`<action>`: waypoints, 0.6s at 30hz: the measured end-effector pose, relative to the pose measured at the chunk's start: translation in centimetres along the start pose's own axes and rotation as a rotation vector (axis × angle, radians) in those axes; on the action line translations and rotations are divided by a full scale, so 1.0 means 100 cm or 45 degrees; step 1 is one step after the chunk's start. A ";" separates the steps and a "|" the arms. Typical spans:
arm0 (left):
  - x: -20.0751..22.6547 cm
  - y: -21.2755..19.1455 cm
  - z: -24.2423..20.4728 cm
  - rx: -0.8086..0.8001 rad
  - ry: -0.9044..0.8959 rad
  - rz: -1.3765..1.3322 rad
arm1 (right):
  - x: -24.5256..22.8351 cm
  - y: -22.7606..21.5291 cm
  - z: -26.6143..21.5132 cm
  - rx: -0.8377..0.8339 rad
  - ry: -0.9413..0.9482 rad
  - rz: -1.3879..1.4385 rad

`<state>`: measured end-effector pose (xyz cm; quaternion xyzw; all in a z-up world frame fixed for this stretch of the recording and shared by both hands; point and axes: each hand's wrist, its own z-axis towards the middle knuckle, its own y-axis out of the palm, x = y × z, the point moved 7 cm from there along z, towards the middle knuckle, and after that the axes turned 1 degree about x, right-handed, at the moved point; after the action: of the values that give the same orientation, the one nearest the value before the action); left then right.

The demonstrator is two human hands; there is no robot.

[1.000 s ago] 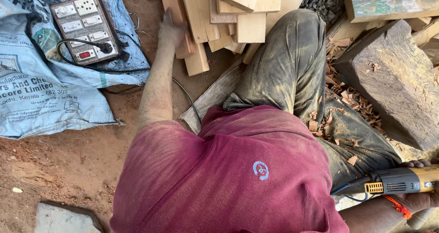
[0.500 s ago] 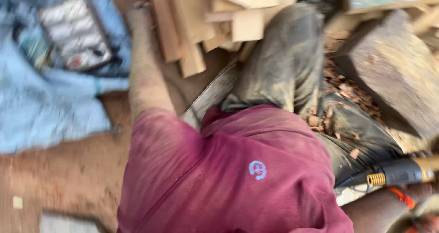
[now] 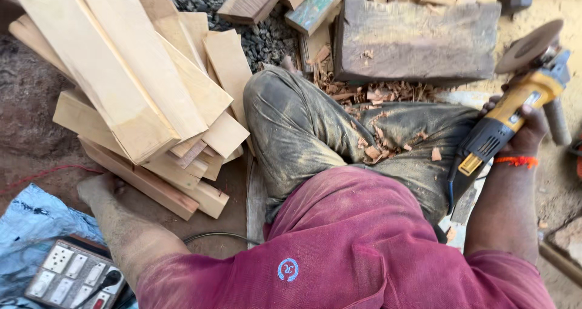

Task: The person sits cross-legged on the ground and uses an angle grinder with a sanding disc to smooth the surfaces and edges of rectangular wooden planks. They hold each plank with one hand while operating the tool with the other, rotating the planks to work on different sides before setting them aside.

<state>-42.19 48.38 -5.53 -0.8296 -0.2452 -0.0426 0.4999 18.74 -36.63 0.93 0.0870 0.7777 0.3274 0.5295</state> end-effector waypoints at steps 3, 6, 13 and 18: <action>-0.012 -0.010 0.019 0.005 0.026 0.258 | 0.004 0.006 -0.016 0.059 0.027 -0.051; -0.004 -0.004 0.035 0.028 0.082 0.310 | -0.004 0.018 -0.015 0.092 0.005 -0.087; 0.092 0.021 0.011 0.216 0.370 0.389 | 0.000 0.035 -0.020 0.073 -0.002 -0.015; 0.199 0.042 -0.048 0.423 0.835 0.306 | 0.002 0.030 -0.009 0.020 0.006 0.001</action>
<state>-21.98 49.93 -0.24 -0.7025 0.0231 -0.2064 0.6807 17.20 -34.59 2.84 0.0904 0.7815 0.3217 0.5269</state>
